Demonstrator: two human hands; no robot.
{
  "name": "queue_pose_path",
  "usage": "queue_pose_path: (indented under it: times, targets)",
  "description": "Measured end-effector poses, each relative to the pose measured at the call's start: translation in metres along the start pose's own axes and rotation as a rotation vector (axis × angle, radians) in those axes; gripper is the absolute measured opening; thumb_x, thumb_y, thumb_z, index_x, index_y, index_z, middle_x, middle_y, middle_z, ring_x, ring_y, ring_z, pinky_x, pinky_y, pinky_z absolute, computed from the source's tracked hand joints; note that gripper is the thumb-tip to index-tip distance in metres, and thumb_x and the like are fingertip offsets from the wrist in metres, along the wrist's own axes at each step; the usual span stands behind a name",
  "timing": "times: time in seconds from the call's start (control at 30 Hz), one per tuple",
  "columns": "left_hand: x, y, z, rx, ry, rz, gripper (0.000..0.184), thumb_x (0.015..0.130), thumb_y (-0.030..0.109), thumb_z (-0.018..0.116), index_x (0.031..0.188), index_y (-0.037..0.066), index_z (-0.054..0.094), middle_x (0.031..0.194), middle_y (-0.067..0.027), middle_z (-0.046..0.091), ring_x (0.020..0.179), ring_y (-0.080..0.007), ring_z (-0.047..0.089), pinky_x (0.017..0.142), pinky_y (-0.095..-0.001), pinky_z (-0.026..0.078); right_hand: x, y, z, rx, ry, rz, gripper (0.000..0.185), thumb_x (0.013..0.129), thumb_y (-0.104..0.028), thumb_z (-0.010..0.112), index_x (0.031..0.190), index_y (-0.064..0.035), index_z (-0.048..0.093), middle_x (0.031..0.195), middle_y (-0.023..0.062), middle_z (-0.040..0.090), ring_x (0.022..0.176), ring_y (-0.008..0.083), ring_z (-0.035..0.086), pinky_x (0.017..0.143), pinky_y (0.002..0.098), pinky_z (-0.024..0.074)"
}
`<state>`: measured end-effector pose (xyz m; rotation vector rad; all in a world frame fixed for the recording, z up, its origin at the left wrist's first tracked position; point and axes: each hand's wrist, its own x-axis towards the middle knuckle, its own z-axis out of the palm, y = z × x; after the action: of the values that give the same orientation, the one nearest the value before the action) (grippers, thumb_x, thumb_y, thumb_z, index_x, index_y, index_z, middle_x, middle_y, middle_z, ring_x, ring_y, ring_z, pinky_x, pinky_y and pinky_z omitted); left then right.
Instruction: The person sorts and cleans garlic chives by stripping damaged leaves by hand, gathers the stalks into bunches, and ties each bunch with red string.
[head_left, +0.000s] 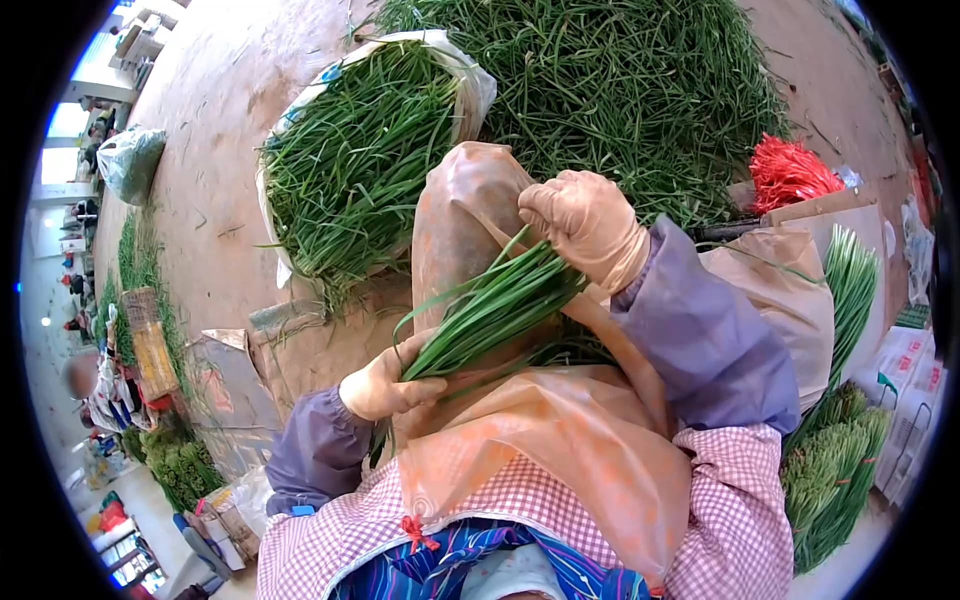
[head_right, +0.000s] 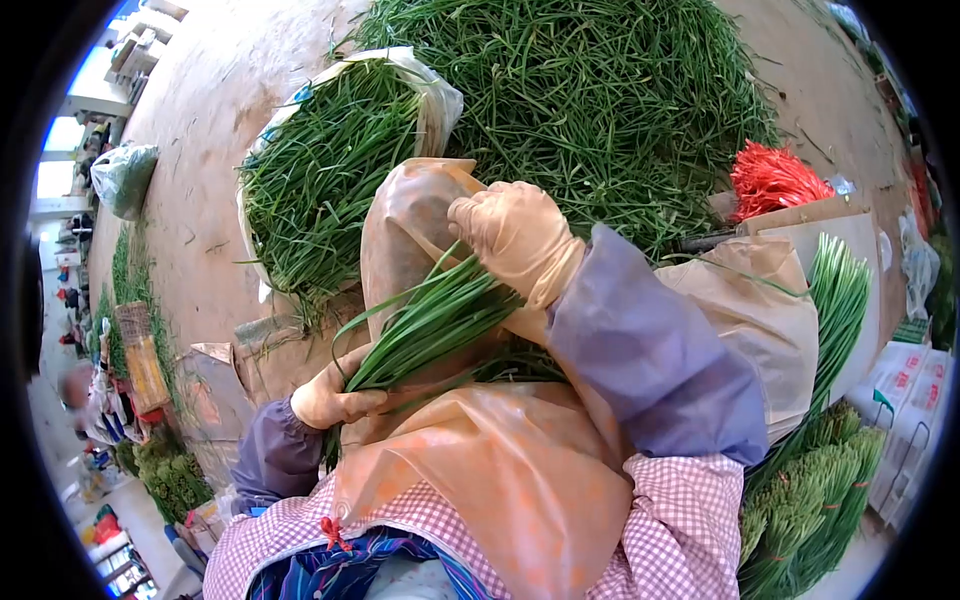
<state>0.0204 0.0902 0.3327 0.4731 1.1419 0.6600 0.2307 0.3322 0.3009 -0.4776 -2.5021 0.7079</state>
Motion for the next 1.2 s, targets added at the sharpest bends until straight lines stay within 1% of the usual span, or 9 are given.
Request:
queue_pose_path:
  times: [0.13, 0.27, 0.4, 0.53, 0.6, 0.73, 0.87, 1.03, 1.2]
  targets:
    - [-0.005, 0.004, 0.002, -0.142, 0.054, -0.056, 0.071, 0.081, 0.01, 0.071, 0.142, 0.004, 0.035, 0.109, -0.007, 0.064, 0.069, -0.0085, 0.056, 0.052, -0.0212, 0.042, -0.02, 0.052, -0.015, -0.217, 0.314, -0.008, 0.015, 0.084, -0.004, 0.063, 0.098, -0.0034, 0.067, 0.081, 0.0092, 0.069, 0.071, 0.0241, 0.066, 0.069, 0.0326, 0.0568]
    - [0.003, -0.012, -0.008, -0.191, -0.006, -0.012, 0.066, 0.076, 0.019, 0.074, 0.132, 0.002, 0.044, 0.075, -0.0048, 0.06, 0.046, -0.0055, 0.037, 0.039, -0.02, 0.023, -0.061, 0.096, -0.091, -0.28, 0.369, 0.969, 0.017, 0.096, -0.018, 0.056, 0.103, -0.0041, 0.064, 0.083, 0.0114, 0.068, 0.076, 0.0215, 0.065, 0.069, 0.0341, 0.0528]
    - [0.006, -0.011, -0.003, -0.217, -0.006, -0.009, 0.06, 0.076, 0.024, 0.075, 0.125, 0.001, 0.048, 0.064, -0.0046, 0.054, 0.042, -0.0061, 0.035, 0.037, -0.0204, 0.023, -0.064, -0.001, -0.064, 0.505, 0.253, 0.609, 0.039, 0.094, -0.033, 0.059, 0.116, -0.0011, 0.058, 0.085, 0.0183, 0.067, 0.078, 0.0268, 0.067, 0.07, 0.0351, 0.0533]
    - [0.006, -0.009, -0.005, -0.188, -0.063, -0.03, 0.066, 0.081, 0.018, 0.071, 0.139, 0.01, 0.04, 0.069, -0.0019, 0.053, 0.048, -0.0055, 0.037, 0.041, -0.0194, 0.026, -0.041, -0.053, -0.026, 0.004, -0.297, 0.738, 0.069, 0.084, -0.055, 0.063, 0.127, -0.0023, 0.052, 0.09, 0.0238, 0.067, 0.084, 0.0382, 0.066, 0.073, 0.0427, 0.0529]
    - [0.003, -0.013, -0.003, -0.175, -0.016, -0.022, 0.066, 0.081, 0.017, 0.071, 0.139, 0.01, 0.04, 0.069, -0.0026, 0.053, 0.048, -0.0055, 0.038, 0.04, -0.0195, 0.026, -0.04, -0.048, -0.007, 0.281, -0.04, 0.74, 0.047, 0.085, -0.029, 0.068, 0.122, -0.0021, 0.058, 0.081, 0.0181, 0.066, 0.075, 0.0316, 0.066, 0.067, 0.0353, 0.0528]
    - [0.003, -0.022, -0.009, -0.267, -0.06, 0.005, 0.064, 0.081, 0.015, 0.07, 0.138, 0.009, 0.041, 0.069, -0.004, 0.054, 0.047, -0.0054, 0.038, 0.039, -0.0195, 0.025, -0.075, 0.025, 0.013, -0.378, 0.116, 0.459, 0.017, 0.091, -0.018, 0.062, 0.098, -0.0027, 0.063, 0.073, 0.011, 0.064, 0.065, 0.0222, 0.064, 0.061, 0.0322, 0.0505]
    - [0.006, -0.023, -0.009, -0.238, -0.042, 0.037, 0.052, 0.08, 0.022, 0.073, 0.121, 0.001, 0.05, 0.064, -0.0053, 0.053, 0.04, -0.0059, 0.035, 0.035, -0.0214, 0.023, -0.112, 0.101, -0.034, 0.35, 0.439, 1.007, 0.015, 0.091, -0.018, 0.064, 0.102, -0.008, 0.063, 0.08, 0.0062, 0.064, 0.07, 0.0131, 0.055, 0.066, 0.03, 0.0506]
    - [0.013, -0.021, -0.014, -0.238, -0.092, 0.01, 0.049, 0.08, 0.023, 0.073, 0.118, 0.001, 0.052, 0.061, -0.0053, 0.052, 0.039, -0.0066, 0.034, 0.035, -0.0219, 0.023, -0.056, 0.016, -0.033, 0.891, 0.03, 0.807, 0.07, 0.087, -0.04, 0.068, 0.142, -0.011, 0.037, 0.125, 0.0104, 0.053, 0.091, 0.012, 0.058, 0.076, 0.0233, 0.0483]
    - [0.008, -0.023, -0.014, -0.287, -0.093, 0.015, 0.044, 0.082, 0.023, 0.071, 0.115, 0.0, 0.053, 0.06, -0.0044, 0.051, 0.038, -0.0068, 0.034, 0.034, -0.0224, 0.023, -0.04, -0.001, 0.02, 1.2, -0.008, 0.682, 0.021, 0.09, -0.018, 0.066, 0.105, -0.0042, 0.066, 0.083, -0.0035, 0.062, 0.072, 0.0054, 0.055, 0.064, 0.022, 0.0474]
